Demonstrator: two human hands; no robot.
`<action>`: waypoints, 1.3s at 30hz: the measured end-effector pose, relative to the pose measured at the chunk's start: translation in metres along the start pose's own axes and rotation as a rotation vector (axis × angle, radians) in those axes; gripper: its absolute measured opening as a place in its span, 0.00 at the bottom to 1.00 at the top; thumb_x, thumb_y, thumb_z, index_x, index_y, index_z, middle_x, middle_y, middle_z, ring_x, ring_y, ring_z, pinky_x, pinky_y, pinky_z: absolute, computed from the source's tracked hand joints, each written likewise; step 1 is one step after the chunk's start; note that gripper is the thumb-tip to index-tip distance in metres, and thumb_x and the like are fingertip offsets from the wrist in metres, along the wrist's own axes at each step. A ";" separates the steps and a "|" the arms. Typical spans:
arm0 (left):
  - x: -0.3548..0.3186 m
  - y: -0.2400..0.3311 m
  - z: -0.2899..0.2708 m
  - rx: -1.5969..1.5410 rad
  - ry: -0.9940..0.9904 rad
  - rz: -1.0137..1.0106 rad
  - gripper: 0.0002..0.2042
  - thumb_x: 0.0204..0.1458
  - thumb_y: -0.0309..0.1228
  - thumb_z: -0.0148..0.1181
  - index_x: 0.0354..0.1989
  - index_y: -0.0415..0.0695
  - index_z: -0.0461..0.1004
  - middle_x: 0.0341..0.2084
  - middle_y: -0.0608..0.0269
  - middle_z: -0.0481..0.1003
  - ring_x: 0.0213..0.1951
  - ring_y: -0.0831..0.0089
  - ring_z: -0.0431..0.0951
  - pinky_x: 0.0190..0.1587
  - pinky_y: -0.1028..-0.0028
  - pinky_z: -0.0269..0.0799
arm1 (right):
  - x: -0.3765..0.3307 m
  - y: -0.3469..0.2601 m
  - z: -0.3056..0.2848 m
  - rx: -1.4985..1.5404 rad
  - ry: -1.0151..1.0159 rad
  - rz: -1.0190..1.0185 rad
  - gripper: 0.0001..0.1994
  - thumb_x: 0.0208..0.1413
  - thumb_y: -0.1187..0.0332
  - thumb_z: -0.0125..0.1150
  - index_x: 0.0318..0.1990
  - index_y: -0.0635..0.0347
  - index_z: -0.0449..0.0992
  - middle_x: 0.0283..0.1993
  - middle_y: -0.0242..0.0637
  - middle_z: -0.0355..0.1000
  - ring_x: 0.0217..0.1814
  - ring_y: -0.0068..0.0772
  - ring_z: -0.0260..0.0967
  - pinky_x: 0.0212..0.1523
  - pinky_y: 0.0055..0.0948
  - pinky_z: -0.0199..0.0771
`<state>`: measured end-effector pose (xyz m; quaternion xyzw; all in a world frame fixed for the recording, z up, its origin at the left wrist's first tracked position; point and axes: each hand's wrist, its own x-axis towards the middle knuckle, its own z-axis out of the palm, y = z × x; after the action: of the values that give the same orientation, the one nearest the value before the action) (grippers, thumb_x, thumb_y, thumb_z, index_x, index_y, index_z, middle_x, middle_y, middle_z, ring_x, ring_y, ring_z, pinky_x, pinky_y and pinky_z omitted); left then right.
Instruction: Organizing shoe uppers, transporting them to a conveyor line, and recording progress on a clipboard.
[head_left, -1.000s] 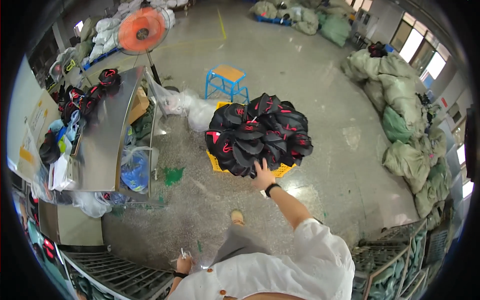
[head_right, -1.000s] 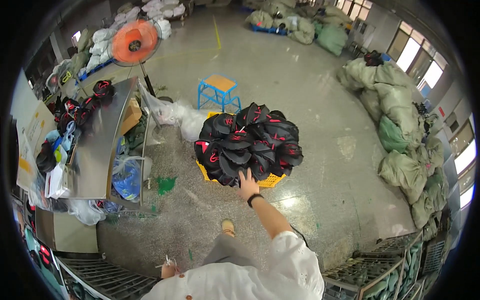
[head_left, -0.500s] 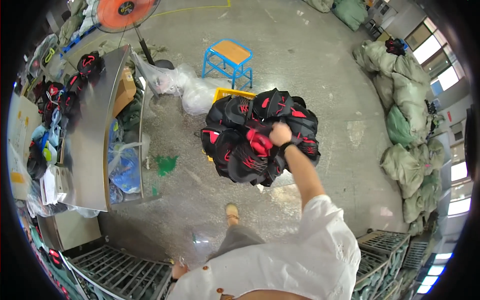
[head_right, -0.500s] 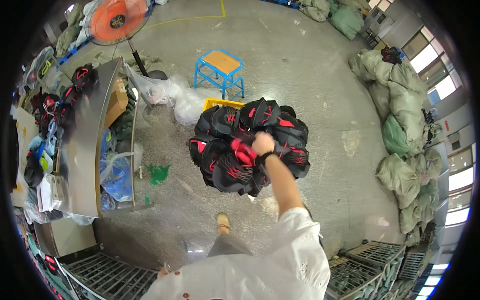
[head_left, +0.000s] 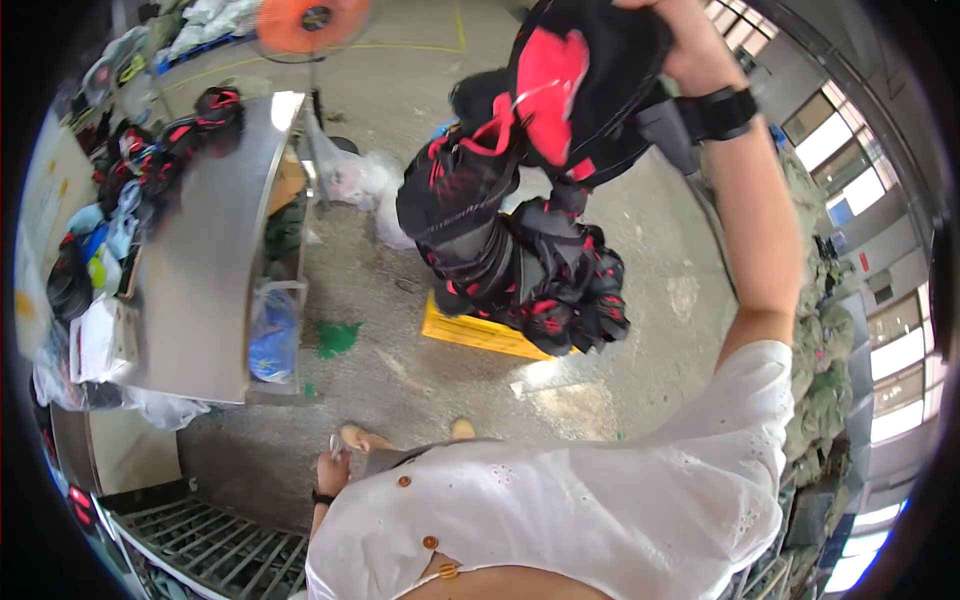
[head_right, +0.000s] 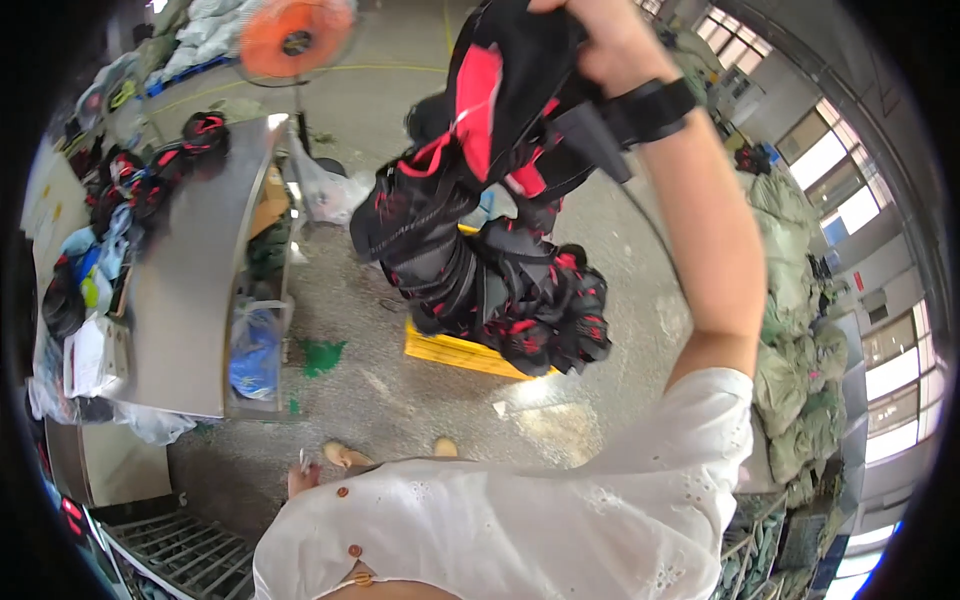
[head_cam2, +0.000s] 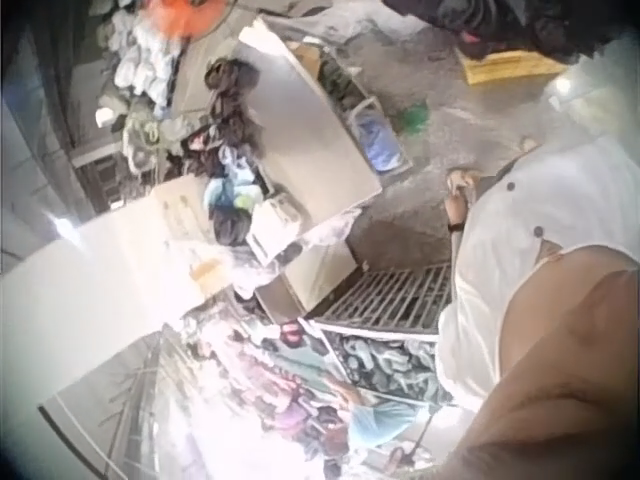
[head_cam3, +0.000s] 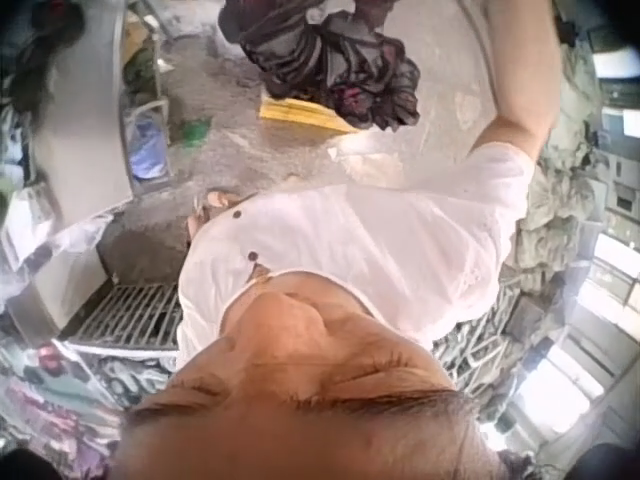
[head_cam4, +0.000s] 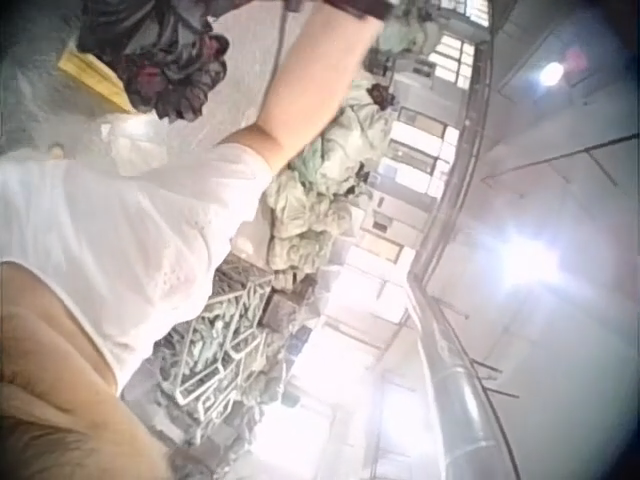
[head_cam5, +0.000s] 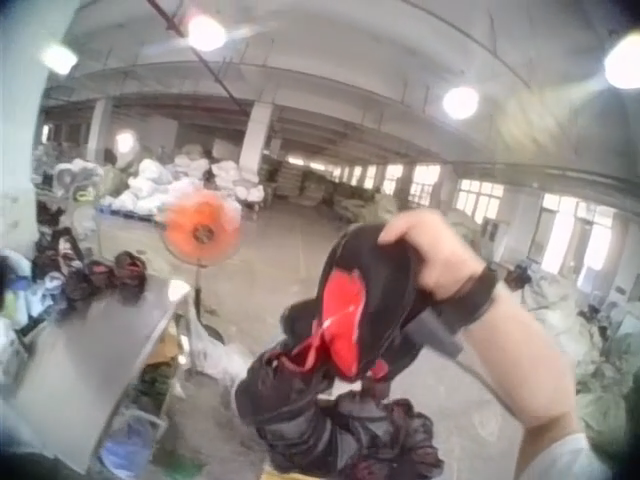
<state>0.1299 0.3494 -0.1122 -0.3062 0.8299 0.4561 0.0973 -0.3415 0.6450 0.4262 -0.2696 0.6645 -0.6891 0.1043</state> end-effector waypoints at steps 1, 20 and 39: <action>0.020 -0.004 -0.011 -0.032 0.043 0.044 0.10 0.48 0.33 0.53 0.32 0.37 0.73 0.19 0.50 0.72 0.26 0.60 0.76 0.29 0.66 0.70 | -0.032 -0.044 0.071 0.128 -0.131 -0.038 0.14 0.41 0.79 0.45 0.37 0.76 0.71 0.37 0.48 0.73 0.40 0.39 0.71 0.43 0.29 0.73; 0.103 0.008 -0.228 -1.995 0.365 -0.121 0.25 0.45 0.59 0.49 0.38 0.48 0.70 0.24 0.58 0.74 0.07 0.77 0.60 0.08 0.85 0.56 | 0.252 0.090 0.425 0.379 -0.319 0.188 0.03 0.40 0.72 0.56 0.24 0.56 0.69 0.21 0.32 0.69 0.20 0.29 0.65 0.19 0.23 0.60; 0.146 0.033 -0.151 -1.309 1.231 -0.577 0.05 0.46 0.27 0.48 0.32 0.44 0.65 0.20 0.69 0.64 0.19 0.80 0.63 0.18 0.79 0.57 | 0.130 0.376 0.499 -0.254 -1.173 -0.443 0.22 0.42 0.71 0.62 0.48 0.59 0.67 0.49 0.39 0.67 0.38 0.41 0.71 0.37 0.29 0.72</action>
<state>0.0121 0.1782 -0.0681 -0.6808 0.2066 0.5479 -0.4400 -0.2759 0.1151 0.0769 -0.7430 0.5020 -0.3483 0.2731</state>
